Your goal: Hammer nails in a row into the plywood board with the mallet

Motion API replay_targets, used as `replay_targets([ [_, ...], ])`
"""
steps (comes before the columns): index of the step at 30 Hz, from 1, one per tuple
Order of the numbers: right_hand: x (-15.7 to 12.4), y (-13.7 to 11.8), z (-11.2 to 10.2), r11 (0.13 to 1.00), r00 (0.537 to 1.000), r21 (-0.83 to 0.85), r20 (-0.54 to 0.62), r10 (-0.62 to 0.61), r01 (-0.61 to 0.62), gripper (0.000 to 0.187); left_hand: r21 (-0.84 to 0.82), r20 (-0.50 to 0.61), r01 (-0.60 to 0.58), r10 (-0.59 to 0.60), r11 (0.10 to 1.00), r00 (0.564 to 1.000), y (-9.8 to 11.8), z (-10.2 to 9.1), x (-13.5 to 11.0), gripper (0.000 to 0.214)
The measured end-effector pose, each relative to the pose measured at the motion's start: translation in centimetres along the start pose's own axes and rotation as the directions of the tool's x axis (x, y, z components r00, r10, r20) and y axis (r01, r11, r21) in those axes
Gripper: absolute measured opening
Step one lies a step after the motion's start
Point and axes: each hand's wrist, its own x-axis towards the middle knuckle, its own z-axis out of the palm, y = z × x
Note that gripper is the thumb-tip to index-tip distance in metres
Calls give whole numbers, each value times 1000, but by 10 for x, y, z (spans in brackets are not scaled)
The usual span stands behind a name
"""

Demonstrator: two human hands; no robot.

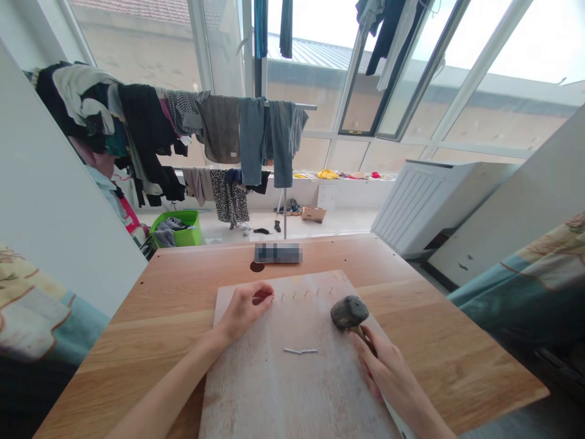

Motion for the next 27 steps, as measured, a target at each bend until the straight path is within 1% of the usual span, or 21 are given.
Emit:
replay_targets([
  [2,-1,-2,1,1000,1000,19,-8,-18,18,40,-6,9,-10,10,1000,1000,0,0,0,11],
  [4,-1,-10,3,998,999,47,-8,-34,34,40,5,29,-24,24,1000,999,0,0,0,10],
  [7,0,-32,8,997,999,64,20,-45,44,39,74,38,-45,42,996,998,0,-1,1,9],
  [9,3,-49,13,997,997,55,40,-65,63,38,122,24,-50,47,991,999,0,-2,1,13],
  [13,14,-80,30,986,980,43,112,-163,159,32,118,20,-25,23,993,1000,-1,-1,2,26],
  [17,28,-100,48,965,951,2,172,-258,261,22,115,23,-25,22,993,999,1,0,2,28],
  [22,39,-106,64,938,931,-52,154,-331,342,19,110,19,-57,55,992,998,3,0,3,19],
  [27,40,-101,70,916,916,-107,158,-369,387,17,114,4,-70,70,991,998,4,0,3,16],
])
